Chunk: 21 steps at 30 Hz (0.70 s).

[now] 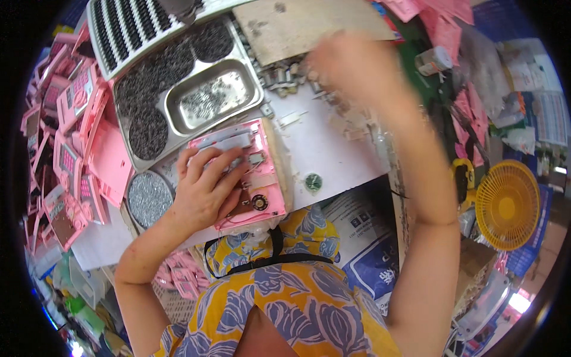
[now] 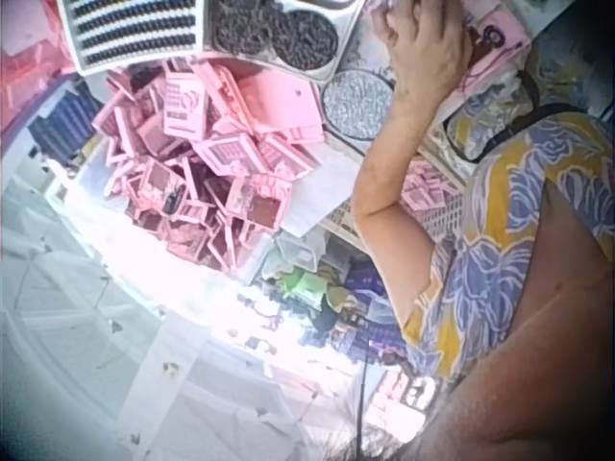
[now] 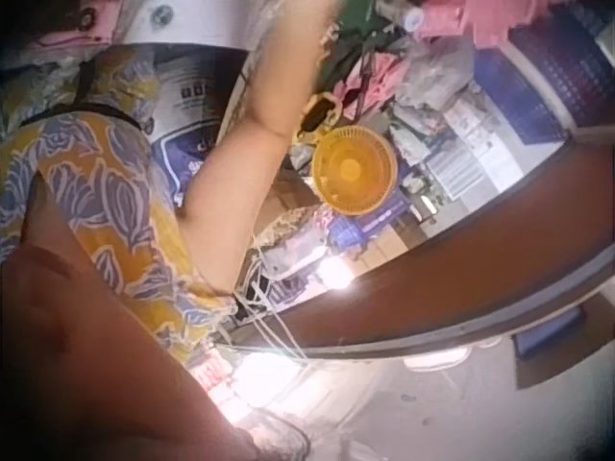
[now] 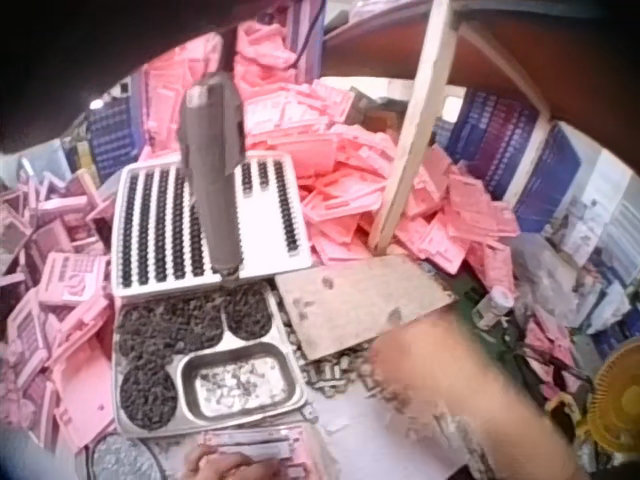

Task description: Assemble and solder electronic components into a toy cash register.

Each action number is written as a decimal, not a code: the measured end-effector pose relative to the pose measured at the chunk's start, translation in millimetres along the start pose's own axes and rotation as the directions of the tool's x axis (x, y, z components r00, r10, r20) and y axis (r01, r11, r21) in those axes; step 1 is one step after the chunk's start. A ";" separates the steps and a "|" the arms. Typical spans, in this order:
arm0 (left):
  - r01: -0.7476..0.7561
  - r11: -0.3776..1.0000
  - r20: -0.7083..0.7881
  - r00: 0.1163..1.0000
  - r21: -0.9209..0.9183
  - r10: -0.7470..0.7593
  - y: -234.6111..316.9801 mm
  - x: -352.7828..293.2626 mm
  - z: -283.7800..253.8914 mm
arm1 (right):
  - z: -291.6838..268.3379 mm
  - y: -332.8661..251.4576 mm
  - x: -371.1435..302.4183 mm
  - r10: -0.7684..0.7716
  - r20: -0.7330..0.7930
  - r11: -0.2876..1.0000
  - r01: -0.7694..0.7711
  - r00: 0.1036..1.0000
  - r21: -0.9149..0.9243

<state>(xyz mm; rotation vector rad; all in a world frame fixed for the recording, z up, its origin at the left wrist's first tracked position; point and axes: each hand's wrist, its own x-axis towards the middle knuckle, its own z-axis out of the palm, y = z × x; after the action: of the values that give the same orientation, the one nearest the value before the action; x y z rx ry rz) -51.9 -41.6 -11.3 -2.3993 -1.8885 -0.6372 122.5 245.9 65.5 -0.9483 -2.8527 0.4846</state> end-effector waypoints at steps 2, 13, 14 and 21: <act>-0.083 0.996 0.082 0.993 -0.020 0.084 -3.0 8.2 -5.4 | -30.6 109.3 52.5 0.210 -0.258 0.960 -0.249 0.943 -0.130; -0.151 0.985 0.307 0.944 0.079 0.121 -14.5 3.9 -12.1 | -14.1 373.1 154.0 0.332 -0.098 0.674 -0.309 0.938 -0.672; -0.155 0.985 0.309 0.943 0.074 0.125 -15.9 4.6 -10.6 | -16.9 379.8 151.8 0.320 -0.100 0.671 -0.300 0.942 -0.679; -0.070 0.995 0.381 0.920 -0.073 0.093 -18.3 1.0 -6.8 | -68.3 347.5 129.5 -0.229 -0.390 0.717 -0.116 0.892 -0.687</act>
<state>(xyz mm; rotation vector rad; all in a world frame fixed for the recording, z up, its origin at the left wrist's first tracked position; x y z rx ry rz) -70.8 -37.6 -8.9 -2.7918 -1.9002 -0.2265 228.6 604.3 15.0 -0.8764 -2.5844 -0.8090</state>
